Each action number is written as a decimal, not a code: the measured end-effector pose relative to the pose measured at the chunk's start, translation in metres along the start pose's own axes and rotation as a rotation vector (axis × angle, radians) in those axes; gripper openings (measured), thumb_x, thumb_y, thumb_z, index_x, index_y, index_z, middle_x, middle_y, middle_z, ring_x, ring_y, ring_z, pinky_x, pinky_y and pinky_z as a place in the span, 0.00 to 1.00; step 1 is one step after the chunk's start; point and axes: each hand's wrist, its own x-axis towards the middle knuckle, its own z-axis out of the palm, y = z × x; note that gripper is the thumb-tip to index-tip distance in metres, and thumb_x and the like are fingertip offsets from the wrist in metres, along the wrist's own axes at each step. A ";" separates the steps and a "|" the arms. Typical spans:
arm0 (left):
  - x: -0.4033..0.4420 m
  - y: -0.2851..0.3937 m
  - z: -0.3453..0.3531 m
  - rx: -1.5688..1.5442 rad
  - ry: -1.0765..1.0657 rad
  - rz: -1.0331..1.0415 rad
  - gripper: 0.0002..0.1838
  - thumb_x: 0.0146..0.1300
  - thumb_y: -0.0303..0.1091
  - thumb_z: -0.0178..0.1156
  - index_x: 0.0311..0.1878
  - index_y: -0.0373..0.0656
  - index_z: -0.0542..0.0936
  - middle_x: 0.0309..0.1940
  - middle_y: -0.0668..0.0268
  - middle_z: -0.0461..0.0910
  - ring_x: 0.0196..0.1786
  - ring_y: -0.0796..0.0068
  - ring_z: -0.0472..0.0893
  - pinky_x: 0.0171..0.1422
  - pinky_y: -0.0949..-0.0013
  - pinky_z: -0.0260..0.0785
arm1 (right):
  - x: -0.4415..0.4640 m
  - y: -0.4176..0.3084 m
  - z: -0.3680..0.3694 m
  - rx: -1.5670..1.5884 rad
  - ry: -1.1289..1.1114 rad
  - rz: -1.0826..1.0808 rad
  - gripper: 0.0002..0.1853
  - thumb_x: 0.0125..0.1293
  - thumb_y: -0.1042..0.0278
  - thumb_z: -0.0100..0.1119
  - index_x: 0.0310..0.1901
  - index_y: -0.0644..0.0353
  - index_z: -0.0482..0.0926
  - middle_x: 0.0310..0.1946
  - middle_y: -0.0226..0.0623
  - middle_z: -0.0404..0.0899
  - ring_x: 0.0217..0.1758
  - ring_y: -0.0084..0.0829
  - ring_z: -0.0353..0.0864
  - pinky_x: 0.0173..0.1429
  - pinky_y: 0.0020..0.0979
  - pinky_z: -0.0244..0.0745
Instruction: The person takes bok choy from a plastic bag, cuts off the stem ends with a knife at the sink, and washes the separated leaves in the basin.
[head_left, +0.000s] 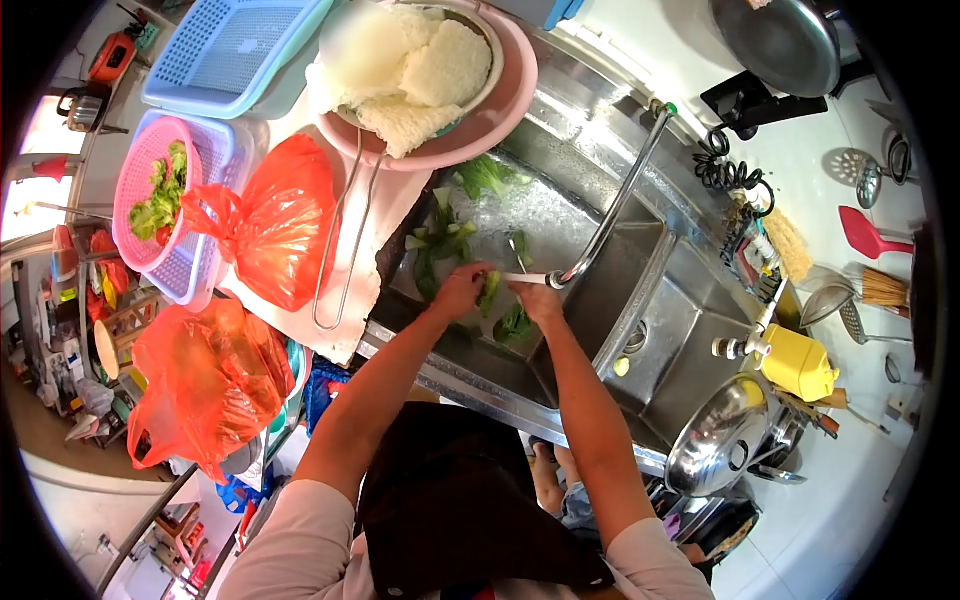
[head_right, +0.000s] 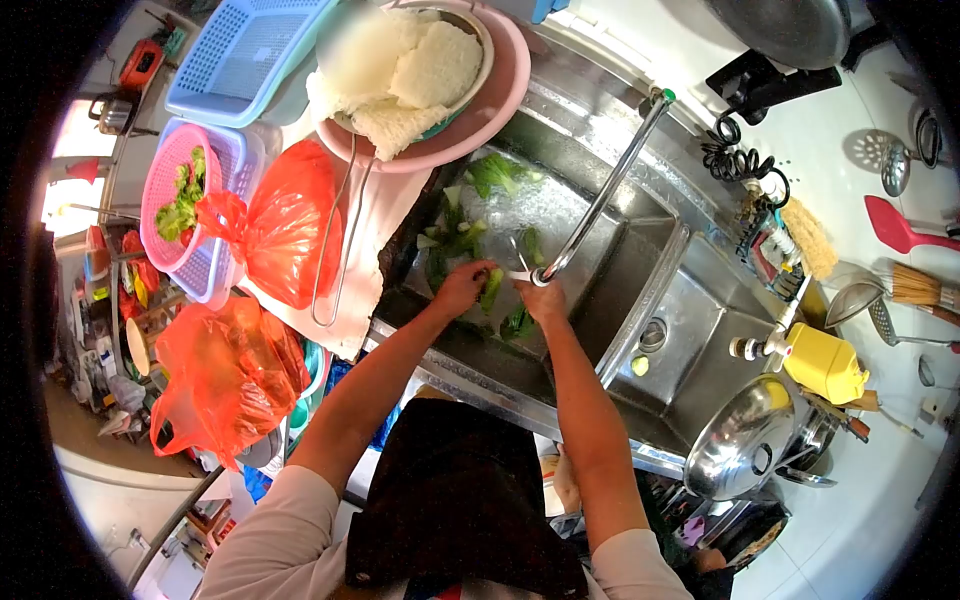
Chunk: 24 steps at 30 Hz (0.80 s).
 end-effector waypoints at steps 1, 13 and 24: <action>-0.001 0.002 0.002 0.018 0.017 -0.014 0.15 0.69 0.24 0.52 0.56 0.44 0.79 0.40 0.63 0.81 0.43 0.71 0.78 0.50 0.68 0.72 | 0.001 0.003 0.002 0.105 -0.017 -0.021 0.11 0.61 0.65 0.66 0.42 0.61 0.84 0.35 0.40 0.85 0.38 0.34 0.84 0.44 0.36 0.77; -0.007 0.010 0.016 0.366 0.109 0.197 0.10 0.67 0.34 0.56 0.48 0.45 0.79 0.39 0.49 0.80 0.41 0.43 0.79 0.47 0.51 0.72 | -0.029 -0.063 -0.013 0.269 -0.241 0.230 0.15 0.64 0.57 0.68 0.46 0.58 0.84 0.34 0.27 0.81 0.32 0.22 0.74 0.36 0.28 0.69; 0.010 0.021 0.003 0.454 0.192 0.006 0.10 0.69 0.41 0.55 0.47 0.51 0.78 0.42 0.55 0.81 0.44 0.45 0.80 0.48 0.51 0.72 | -0.028 -0.043 -0.007 0.507 -0.302 0.207 0.21 0.62 0.52 0.70 0.51 0.55 0.81 0.31 0.23 0.75 0.25 0.18 0.67 0.26 0.25 0.62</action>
